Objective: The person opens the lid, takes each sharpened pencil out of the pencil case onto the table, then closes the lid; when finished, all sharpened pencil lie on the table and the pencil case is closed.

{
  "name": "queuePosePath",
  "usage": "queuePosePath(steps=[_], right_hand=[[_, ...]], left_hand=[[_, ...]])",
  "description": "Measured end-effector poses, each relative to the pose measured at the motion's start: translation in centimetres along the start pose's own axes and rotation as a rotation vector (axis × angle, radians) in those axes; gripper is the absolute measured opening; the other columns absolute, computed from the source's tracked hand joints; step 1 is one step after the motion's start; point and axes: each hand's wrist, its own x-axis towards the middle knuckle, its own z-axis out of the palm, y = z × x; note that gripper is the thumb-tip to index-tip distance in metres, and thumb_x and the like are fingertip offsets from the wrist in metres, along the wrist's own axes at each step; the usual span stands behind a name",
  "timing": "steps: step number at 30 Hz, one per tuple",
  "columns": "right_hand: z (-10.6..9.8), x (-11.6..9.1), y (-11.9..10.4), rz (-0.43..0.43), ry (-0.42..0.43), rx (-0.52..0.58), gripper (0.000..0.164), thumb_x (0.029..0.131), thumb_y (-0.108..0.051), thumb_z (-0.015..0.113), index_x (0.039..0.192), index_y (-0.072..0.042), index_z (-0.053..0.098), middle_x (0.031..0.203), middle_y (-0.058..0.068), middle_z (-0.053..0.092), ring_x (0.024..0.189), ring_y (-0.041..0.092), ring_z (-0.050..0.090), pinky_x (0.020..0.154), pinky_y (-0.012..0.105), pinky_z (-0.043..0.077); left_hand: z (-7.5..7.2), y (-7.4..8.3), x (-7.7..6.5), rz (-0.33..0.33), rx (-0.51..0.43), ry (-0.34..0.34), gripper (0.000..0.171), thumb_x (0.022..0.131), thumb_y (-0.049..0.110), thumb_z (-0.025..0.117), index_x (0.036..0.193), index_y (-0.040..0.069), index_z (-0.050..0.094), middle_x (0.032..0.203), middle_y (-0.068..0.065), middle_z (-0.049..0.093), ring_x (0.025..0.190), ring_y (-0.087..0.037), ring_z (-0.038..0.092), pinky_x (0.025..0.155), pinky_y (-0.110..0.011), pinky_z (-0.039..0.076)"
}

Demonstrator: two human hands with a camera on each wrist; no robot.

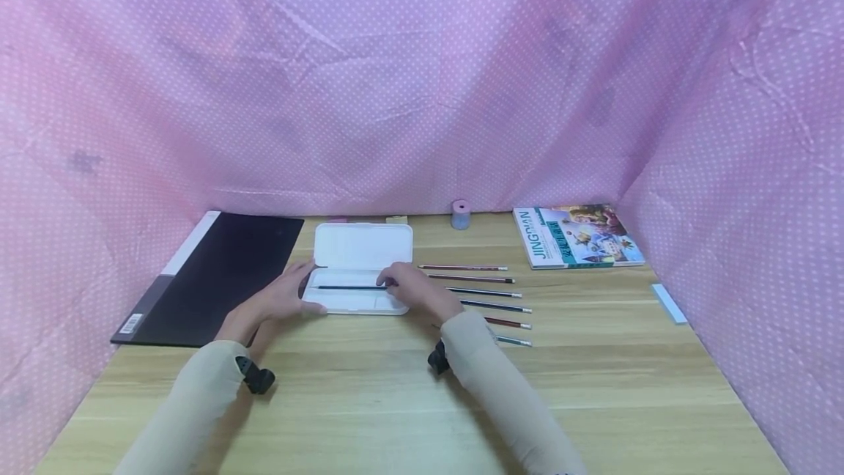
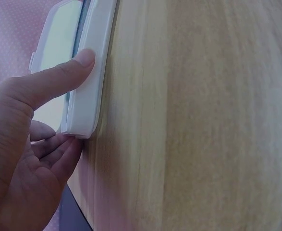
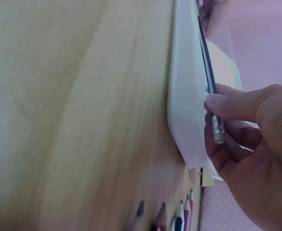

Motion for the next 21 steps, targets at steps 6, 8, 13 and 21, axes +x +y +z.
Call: queuePosePath(steps=[6, 8, 13, 21], right_hand=[[-1.7, -2.6, 0.1, -0.007, 0.083, 0.082, 0.02, 0.09, -0.006, 0.057, 0.106, -0.01, 0.067, 0.095, -0.003, 0.061, 0.085, 0.01, 0.053, 0.076, 0.027, 0.046], [-2.3, -3.8, 0.3, -0.011, 0.109, 0.095, 0.02, 0.089, -0.006, 0.057, 0.105, -0.011, 0.067, 0.094, -0.004, 0.061, 0.084, 0.01, 0.053, 0.075, 0.027, 0.046], [-3.3, -7.6, 1.1, 0.021, 0.152, 0.101, 0.02, 0.089, -0.01, 0.06, 0.105, -0.018, 0.068, 0.095, -0.007, 0.061, 0.086, 0.01, 0.053, 0.077, 0.03, 0.047], [-4.0, -14.1, 2.9, 0.061, 0.179, 0.105, 0.02, 0.087, -0.012, 0.062, 0.104, -0.022, 0.067, 0.095, -0.01, 0.061, 0.085, 0.008, 0.056, 0.075, 0.026, 0.049]], left_hand=[[-0.1, 0.2, -0.1, 0.004, -0.012, 0.003, 0.117, 0.064, 0.056, 0.076, 0.148, 0.006, 0.012, 0.146, -0.018, 0.021, 0.132, -0.033, 0.024, 0.106, -0.051, 0.024], [-0.1, 0.2, -0.1, 0.004, -0.012, 0.002, 0.117, 0.064, 0.056, 0.076, 0.148, 0.005, 0.012, 0.145, -0.019, 0.022, 0.131, -0.033, 0.025, 0.106, -0.051, 0.024], [0.0, 0.1, -0.1, -0.006, -0.016, -0.01, 0.118, 0.064, 0.057, 0.075, 0.148, 0.005, 0.011, 0.144, -0.017, 0.022, 0.131, -0.032, 0.025, 0.106, -0.051, 0.023], [0.0, 0.1, -0.2, 0.005, -0.026, -0.003, 0.121, 0.062, 0.063, 0.073, 0.148, 0.005, 0.01, 0.146, -0.017, 0.021, 0.132, -0.032, 0.023, 0.106, -0.051, 0.023]])
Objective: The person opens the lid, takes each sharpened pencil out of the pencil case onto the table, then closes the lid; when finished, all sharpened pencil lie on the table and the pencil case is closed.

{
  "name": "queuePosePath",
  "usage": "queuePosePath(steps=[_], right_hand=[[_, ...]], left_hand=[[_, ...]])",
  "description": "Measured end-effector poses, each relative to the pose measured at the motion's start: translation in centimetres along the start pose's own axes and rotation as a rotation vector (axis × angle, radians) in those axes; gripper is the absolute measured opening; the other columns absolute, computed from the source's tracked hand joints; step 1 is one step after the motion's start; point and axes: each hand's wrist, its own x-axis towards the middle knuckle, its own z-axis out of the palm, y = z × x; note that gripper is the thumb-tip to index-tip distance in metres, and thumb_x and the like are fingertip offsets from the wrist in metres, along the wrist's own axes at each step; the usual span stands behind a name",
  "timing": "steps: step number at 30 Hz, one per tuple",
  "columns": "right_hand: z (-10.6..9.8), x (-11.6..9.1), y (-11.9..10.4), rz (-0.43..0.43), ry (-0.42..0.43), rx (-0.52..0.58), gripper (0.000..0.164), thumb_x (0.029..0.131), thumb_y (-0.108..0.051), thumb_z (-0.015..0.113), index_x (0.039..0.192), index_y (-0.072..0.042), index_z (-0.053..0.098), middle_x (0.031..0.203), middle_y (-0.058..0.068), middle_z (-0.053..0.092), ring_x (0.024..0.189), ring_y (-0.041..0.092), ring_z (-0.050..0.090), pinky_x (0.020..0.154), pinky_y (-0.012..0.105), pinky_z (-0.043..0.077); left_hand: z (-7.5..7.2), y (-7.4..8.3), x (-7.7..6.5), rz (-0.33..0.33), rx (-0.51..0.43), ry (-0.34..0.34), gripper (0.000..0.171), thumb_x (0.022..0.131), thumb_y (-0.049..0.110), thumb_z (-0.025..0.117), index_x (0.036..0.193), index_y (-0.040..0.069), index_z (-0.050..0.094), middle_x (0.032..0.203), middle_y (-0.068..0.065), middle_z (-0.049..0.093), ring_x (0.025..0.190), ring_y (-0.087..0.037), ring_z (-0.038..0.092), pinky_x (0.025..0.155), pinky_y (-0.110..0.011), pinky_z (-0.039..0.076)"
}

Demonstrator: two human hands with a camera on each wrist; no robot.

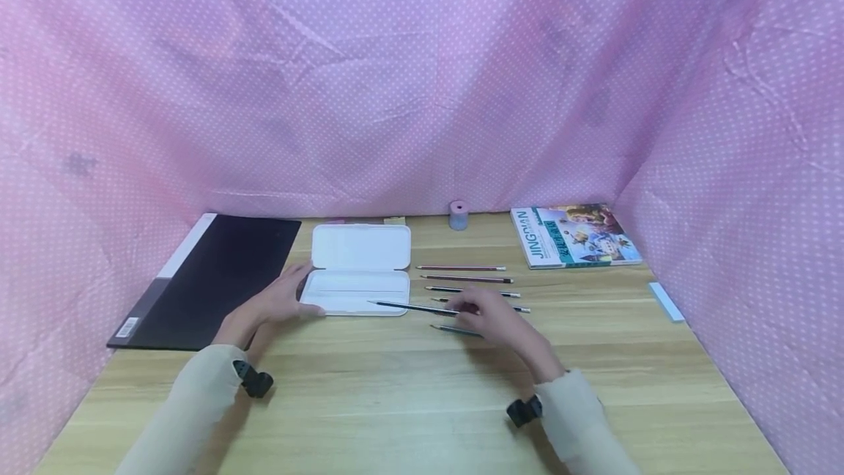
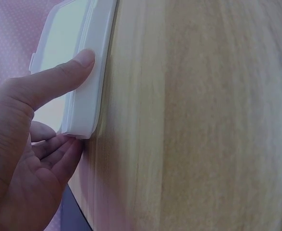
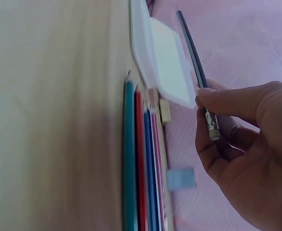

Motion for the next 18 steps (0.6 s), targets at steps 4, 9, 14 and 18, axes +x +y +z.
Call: queuePosePath(steps=[4, 9, 14, 18], right_hand=[[-0.4, -3.2, 1.4, 0.053, -0.002, 0.006, 0.023, 0.086, -0.009, 0.063, 0.102, -0.025, 0.067, 0.097, -0.011, 0.062, 0.089, 0.008, 0.056, 0.078, 0.026, 0.049], [-0.2, -6.7, 3.0, 0.142, -0.033, 0.004, 0.023, 0.086, -0.012, 0.062, 0.101, -0.029, 0.066, 0.098, -0.014, 0.061, 0.091, 0.007, 0.056, 0.079, 0.026, 0.048], [-0.1, -8.8, 4.3, 0.186, -0.004, -0.016, 0.021, 0.085, -0.011, 0.063, 0.1, -0.026, 0.067, 0.095, -0.013, 0.061, 0.086, 0.006, 0.055, 0.075, 0.024, 0.047], [-0.2, -9.5, 5.0, 0.211, 0.034, -0.037, 0.024, 0.084, -0.006, 0.064, 0.099, -0.024, 0.068, 0.095, -0.011, 0.061, 0.083, 0.006, 0.054, 0.072, 0.024, 0.047]], left_hand=[[0.0, 0.3, -0.1, -0.001, 0.007, -0.001, 0.118, 0.065, 0.058, 0.074, 0.148, 0.004, 0.01, 0.146, -0.017, 0.021, 0.132, -0.033, 0.023, 0.106, -0.052, 0.023], [-0.2, 0.4, -0.2, 0.0, 0.006, -0.004, 0.115, 0.068, 0.053, 0.075, 0.147, 0.003, 0.009, 0.147, -0.018, 0.019, 0.133, -0.034, 0.022, 0.106, -0.052, 0.022], [-0.2, 0.4, -0.1, -0.007, 0.015, -0.007, 0.117, 0.066, 0.056, 0.074, 0.147, 0.003, 0.009, 0.148, -0.019, 0.017, 0.134, -0.035, 0.021, 0.106, -0.053, 0.022], [-0.1, 0.4, 0.0, -0.005, 0.013, -0.01, 0.117, 0.066, 0.056, 0.074, 0.148, 0.004, 0.008, 0.148, -0.018, 0.017, 0.134, -0.035, 0.02, 0.106, -0.053, 0.022]])
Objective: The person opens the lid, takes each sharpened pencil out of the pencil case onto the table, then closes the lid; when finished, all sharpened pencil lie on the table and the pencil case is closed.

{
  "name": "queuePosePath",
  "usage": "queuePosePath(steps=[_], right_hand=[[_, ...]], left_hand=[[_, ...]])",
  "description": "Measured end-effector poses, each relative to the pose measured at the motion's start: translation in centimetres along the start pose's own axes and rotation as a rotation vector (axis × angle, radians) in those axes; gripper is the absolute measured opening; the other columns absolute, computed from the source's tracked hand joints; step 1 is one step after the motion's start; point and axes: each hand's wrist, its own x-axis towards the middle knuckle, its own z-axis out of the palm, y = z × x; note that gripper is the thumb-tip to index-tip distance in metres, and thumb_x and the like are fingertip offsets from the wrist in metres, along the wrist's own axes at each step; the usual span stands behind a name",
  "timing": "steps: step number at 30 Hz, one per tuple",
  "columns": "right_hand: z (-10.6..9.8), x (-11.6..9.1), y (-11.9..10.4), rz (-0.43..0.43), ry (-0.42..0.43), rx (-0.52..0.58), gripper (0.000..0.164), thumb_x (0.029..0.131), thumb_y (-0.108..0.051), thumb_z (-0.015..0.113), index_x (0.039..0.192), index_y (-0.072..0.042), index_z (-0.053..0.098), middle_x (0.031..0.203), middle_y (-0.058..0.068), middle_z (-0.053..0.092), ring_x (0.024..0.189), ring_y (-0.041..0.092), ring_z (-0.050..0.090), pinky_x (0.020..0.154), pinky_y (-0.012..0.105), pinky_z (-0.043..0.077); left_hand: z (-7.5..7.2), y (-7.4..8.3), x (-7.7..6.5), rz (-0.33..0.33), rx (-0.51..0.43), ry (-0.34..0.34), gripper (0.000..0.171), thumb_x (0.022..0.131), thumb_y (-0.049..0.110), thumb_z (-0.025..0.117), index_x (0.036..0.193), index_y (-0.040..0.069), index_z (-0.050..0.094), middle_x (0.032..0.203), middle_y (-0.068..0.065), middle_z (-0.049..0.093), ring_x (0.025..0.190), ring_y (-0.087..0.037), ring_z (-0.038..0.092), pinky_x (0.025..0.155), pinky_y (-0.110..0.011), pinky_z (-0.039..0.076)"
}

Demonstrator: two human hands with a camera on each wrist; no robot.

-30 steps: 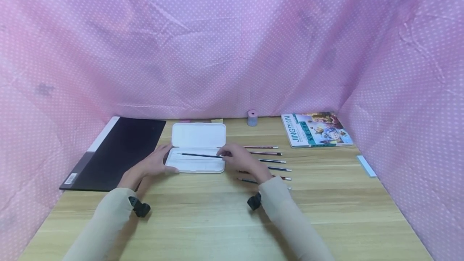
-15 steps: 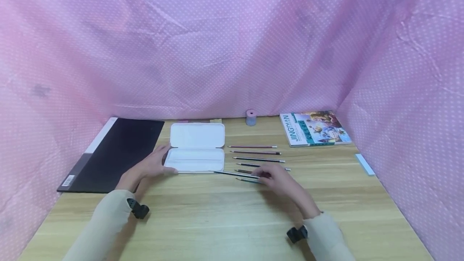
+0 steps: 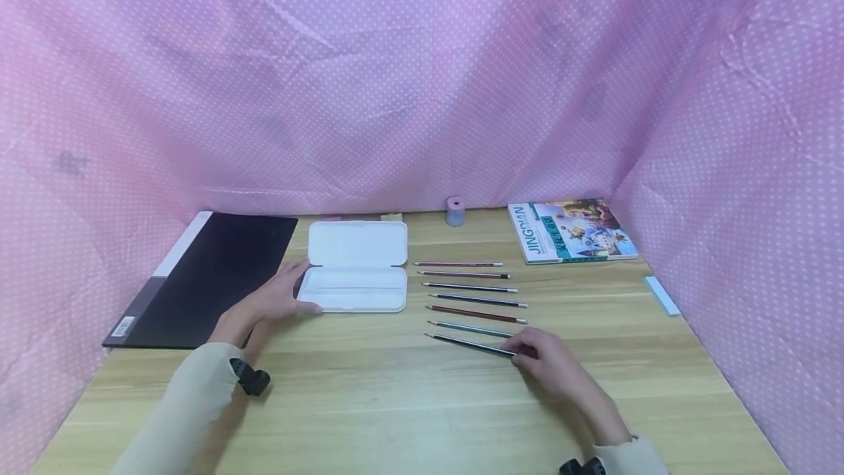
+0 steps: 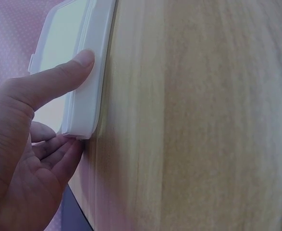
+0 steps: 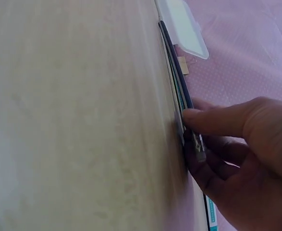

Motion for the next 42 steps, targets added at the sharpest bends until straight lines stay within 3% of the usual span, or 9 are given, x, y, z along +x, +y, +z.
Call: queuePosePath(steps=[19, 25, 32, 37, 42], right_hand=[[0.0, -0.3, 0.6, 0.044, 0.096, -0.042, 0.025, 0.082, -0.005, 0.065, 0.097, -0.025, 0.07, 0.094, -0.012, 0.061, 0.086, 0.007, 0.056, 0.072, 0.024, 0.047], [-0.7, 0.7, -0.8, -0.041, 0.137, -0.078, 0.02, 0.08, -0.01, 0.069, 0.097, -0.022, 0.07, 0.09, -0.012, 0.06, 0.082, 0.005, 0.056, 0.072, 0.024, 0.049], [-0.8, 5.1, -5.5, -0.198, 0.103, -0.097, 0.018, 0.086, -0.017, 0.066, 0.103, -0.019, 0.068, 0.1, -0.009, 0.061, 0.092, 0.01, 0.058, 0.078, 0.033, 0.049], [1.0, 9.5, -8.9, -0.283, 0.043, -0.057, 0.025, 0.087, -0.019, 0.064, 0.113, -0.018, 0.065, 0.112, -0.005, 0.061, 0.104, 0.014, 0.056, 0.087, 0.038, 0.047], [3.7, 14.1, -11.5, -0.337, -0.049, 0.004, 0.031, 0.089, -0.016, 0.061, 0.119, -0.009, 0.06, 0.116, 0.004, 0.059, 0.106, 0.017, 0.054, 0.09, 0.037, 0.045]], left_hand=[[0.0, 0.0, 0.1, -0.02, 0.012, 0.003, 0.117, 0.066, 0.057, 0.074, 0.148, 0.006, 0.008, 0.147, -0.018, 0.017, 0.133, -0.034, 0.021, 0.106, -0.053, 0.022], [0.1, 0.0, 0.1, -0.019, 0.007, 0.002, 0.116, 0.066, 0.056, 0.074, 0.148, 0.006, 0.009, 0.147, -0.017, 0.018, 0.133, -0.034, 0.021, 0.106, -0.053, 0.022], [0.0, 0.0, 0.1, -0.006, 0.009, 0.002, 0.116, 0.066, 0.057, 0.074, 0.148, 0.007, 0.01, 0.147, -0.017, 0.018, 0.134, -0.034, 0.021, 0.106, -0.052, 0.022], [0.0, 0.0, 0.0, -0.012, 0.0, 0.006, 0.116, 0.066, 0.056, 0.075, 0.148, 0.007, 0.01, 0.148, -0.017, 0.018, 0.134, -0.034, 0.02, 0.106, -0.053, 0.022], [-0.1, 0.1, 0.0, -0.015, -0.008, 0.001, 0.116, 0.065, 0.057, 0.074, 0.148, 0.007, 0.01, 0.148, -0.017, 0.018, 0.134, -0.034, 0.02, 0.106, -0.052, 0.022]])
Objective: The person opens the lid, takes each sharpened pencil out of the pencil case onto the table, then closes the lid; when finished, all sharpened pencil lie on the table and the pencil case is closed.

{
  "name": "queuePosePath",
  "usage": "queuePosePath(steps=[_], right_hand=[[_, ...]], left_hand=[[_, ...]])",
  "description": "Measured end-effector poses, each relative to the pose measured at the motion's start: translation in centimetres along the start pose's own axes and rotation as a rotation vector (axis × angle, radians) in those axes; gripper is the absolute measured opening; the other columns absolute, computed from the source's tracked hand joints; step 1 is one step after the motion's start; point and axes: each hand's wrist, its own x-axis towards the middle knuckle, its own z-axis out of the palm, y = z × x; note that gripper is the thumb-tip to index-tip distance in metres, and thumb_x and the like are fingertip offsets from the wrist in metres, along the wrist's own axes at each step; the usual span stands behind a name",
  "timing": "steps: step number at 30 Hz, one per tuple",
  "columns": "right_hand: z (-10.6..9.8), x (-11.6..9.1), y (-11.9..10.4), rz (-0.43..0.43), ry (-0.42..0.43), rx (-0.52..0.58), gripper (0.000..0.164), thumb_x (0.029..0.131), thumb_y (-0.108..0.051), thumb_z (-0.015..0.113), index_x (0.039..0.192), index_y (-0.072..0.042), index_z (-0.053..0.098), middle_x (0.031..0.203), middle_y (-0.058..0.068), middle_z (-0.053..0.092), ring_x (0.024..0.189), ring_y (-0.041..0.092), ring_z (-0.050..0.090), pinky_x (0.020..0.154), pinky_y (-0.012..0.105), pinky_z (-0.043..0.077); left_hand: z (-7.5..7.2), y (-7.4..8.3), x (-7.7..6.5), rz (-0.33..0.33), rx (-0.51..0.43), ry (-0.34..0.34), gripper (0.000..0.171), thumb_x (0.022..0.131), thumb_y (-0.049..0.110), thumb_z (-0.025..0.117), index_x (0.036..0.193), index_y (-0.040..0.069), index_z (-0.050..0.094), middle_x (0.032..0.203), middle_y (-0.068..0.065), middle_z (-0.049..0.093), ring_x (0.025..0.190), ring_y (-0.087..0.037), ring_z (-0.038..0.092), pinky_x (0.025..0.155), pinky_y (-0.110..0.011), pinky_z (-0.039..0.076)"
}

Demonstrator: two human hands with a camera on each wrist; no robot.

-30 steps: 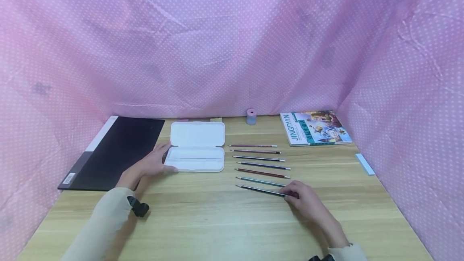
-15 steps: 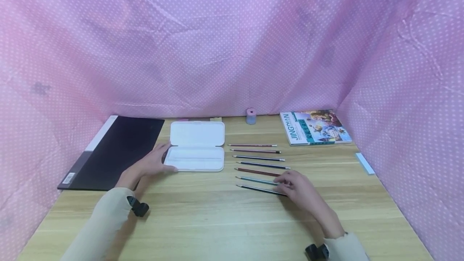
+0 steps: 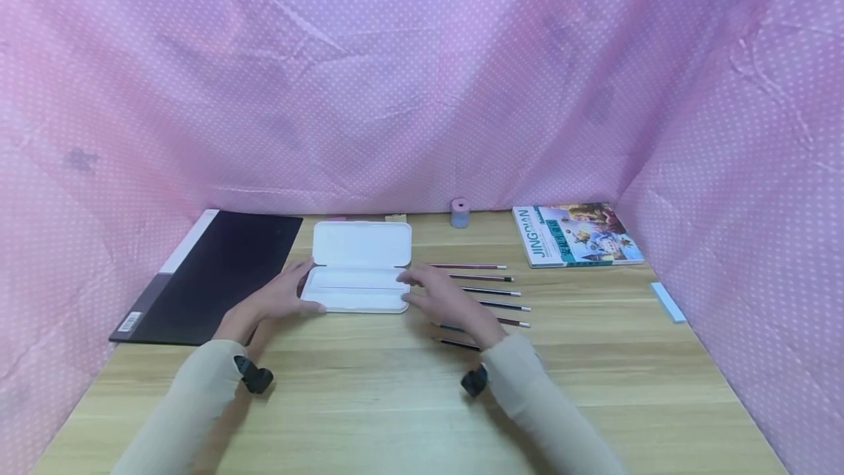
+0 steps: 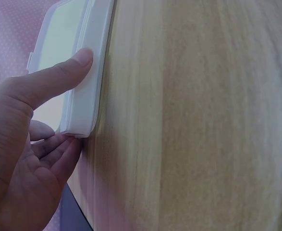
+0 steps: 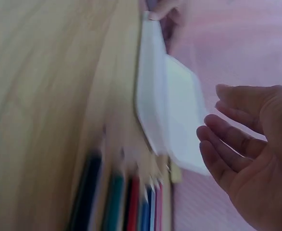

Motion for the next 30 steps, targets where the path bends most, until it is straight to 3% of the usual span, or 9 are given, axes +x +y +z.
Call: queuePosePath(steps=[7, 11, 17, 24, 30], right_hand=[[3.1, 4.9, -0.8, 0.065, -0.129, 0.001, 0.039, 0.091, -0.019, 0.058, 0.128, -0.007, 0.052, 0.122, 0.007, 0.057, 0.111, 0.017, 0.051, 0.094, 0.032, 0.042], [4.3, 6.5, -0.4, 0.071, -0.175, -0.038, 0.034, 0.093, -0.017, 0.054, 0.125, -0.005, 0.054, 0.113, 0.005, 0.06, 0.103, 0.014, 0.055, 0.089, 0.029, 0.045], [4.4, 7.1, -0.1, 0.12, -0.201, -0.032, 0.027, 0.094, -0.014, 0.052, 0.12, -0.011, 0.058, 0.105, 0.0, 0.062, 0.095, 0.01, 0.054, 0.085, 0.028, 0.045], [4.1, 7.4, 0.0, 0.109, -0.235, -0.023, 0.024, 0.093, -0.007, 0.052, 0.114, -0.012, 0.063, 0.097, -0.001, 0.06, 0.089, 0.012, 0.051, 0.081, 0.026, 0.044], [3.9, 7.3, 0.0, 0.144, -0.243, 0.018, 0.026, 0.093, -0.005, 0.051, 0.114, -0.014, 0.063, 0.102, -0.002, 0.06, 0.094, 0.013, 0.052, 0.085, 0.03, 0.043]], left_hand=[[-0.2, 0.1, 0.1, -0.004, 0.013, -0.003, 0.116, 0.065, 0.059, 0.073, 0.148, 0.007, 0.01, 0.148, -0.016, 0.017, 0.134, -0.033, 0.02, 0.106, -0.052, 0.021], [-0.1, 0.0, 0.2, -0.002, 0.019, -0.006, 0.115, 0.066, 0.057, 0.074, 0.148, 0.006, 0.011, 0.148, -0.017, 0.017, 0.135, -0.033, 0.019, 0.107, -0.052, 0.021], [0.0, -0.3, 0.3, 0.011, 0.033, -0.008, 0.117, 0.065, 0.06, 0.072, 0.148, 0.006, 0.011, 0.148, -0.017, 0.018, 0.134, -0.033, 0.019, 0.107, -0.051, 0.022], [-0.1, -0.3, 0.2, 0.026, 0.034, -0.004, 0.117, 0.065, 0.06, 0.073, 0.148, 0.004, 0.012, 0.147, -0.018, 0.019, 0.134, -0.034, 0.021, 0.106, -0.051, 0.023], [0.0, -0.3, 0.1, 0.032, 0.027, 0.005, 0.115, 0.066, 0.056, 0.074, 0.147, 0.004, 0.013, 0.146, -0.018, 0.02, 0.133, -0.034, 0.021, 0.106, -0.052, 0.022]])
